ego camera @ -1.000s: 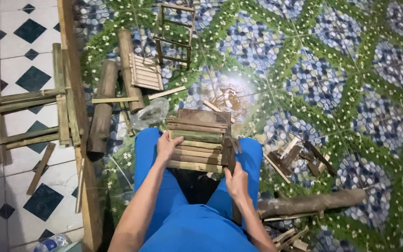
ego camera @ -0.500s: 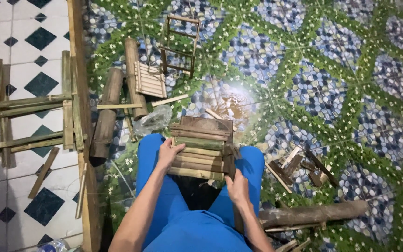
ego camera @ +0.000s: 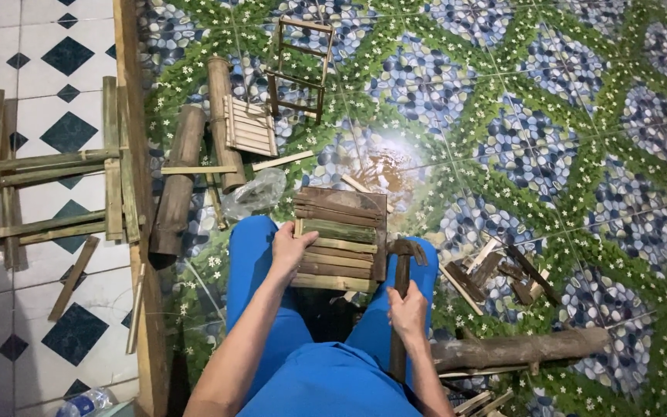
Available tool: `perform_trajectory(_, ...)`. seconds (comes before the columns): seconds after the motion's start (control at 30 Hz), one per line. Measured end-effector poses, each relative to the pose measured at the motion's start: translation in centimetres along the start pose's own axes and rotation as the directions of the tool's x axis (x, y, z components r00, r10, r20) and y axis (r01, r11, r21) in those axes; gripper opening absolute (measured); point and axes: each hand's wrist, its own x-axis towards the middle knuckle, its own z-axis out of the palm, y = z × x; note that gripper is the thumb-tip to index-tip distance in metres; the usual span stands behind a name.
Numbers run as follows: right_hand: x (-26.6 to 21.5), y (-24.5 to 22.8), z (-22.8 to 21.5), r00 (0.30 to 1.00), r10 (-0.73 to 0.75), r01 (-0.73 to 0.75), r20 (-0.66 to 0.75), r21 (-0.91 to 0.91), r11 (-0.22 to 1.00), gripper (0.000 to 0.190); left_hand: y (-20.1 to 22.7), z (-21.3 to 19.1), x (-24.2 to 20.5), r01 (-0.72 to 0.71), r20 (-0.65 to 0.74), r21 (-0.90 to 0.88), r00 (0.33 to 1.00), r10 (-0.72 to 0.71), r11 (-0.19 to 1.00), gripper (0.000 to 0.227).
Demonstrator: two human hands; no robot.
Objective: The person assembles a small structure from bamboo slats by hammering nails into them and aligning the pieces by hand while sitting on the floor.
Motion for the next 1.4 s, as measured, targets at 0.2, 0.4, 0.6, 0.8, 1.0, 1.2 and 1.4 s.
perform_trajectory(0.2, -0.1, -0.1, -0.6, 0.997, 0.062, -0.061, -0.049, 0.012, 0.998, 0.017, 6.0, 1.2, -4.3, -0.132, 0.057, 0.201, 0.991, 0.123, 0.971, 0.054)
perform_trajectory(0.4, -1.1, -0.4, -1.6, 0.995, 0.077, -0.070, -0.071, 0.092, 0.993, 0.014, -0.6, 2.3, 2.3, -0.087, 0.068, -0.175, 0.993, 0.100, 0.981, 0.049)
perform_trajectory(0.6, -0.7, 0.1, -1.4, 0.998, 0.045, -0.040, -0.045, 0.099, 0.994, 0.014, -8.0, 4.8, 7.5, 0.062, 0.060, -0.446, 0.997, -0.040, 0.893, 0.032)
perform_trajectory(0.8, 2.2, 1.5, -0.7, 1.000, -0.023, 0.023, -0.018, 0.021, 1.000, 0.015, -2.4, 4.0, 4.5, 0.037, 0.082, -0.391, 0.997, -0.006, 0.920, 0.040)
perform_trajectory(1.0, 4.4, 0.9, -0.2, 0.993, -0.111, 0.109, -0.045, -0.050, 0.993, 0.015, -0.6, 5.6, 6.1, -0.050, 0.052, -0.076, 0.997, 0.054, 0.996, 0.049)
perform_trajectory(1.2, 4.7, -0.8, 0.4, 0.991, -0.125, 0.118, -0.046, -0.121, 0.986, 0.016, 0.2, 5.6, 5.5, -0.049, 0.023, -0.028, 0.999, 0.049, 0.998, 0.050)
perform_trajectory(1.4, 6.1, 0.0, 0.3, 0.991, -0.130, 0.126, -0.040, -0.088, 0.988, 0.009, -0.5, 5.2, 5.8, -0.053, 0.111, -0.308, 0.990, 0.091, 0.950, 0.050)
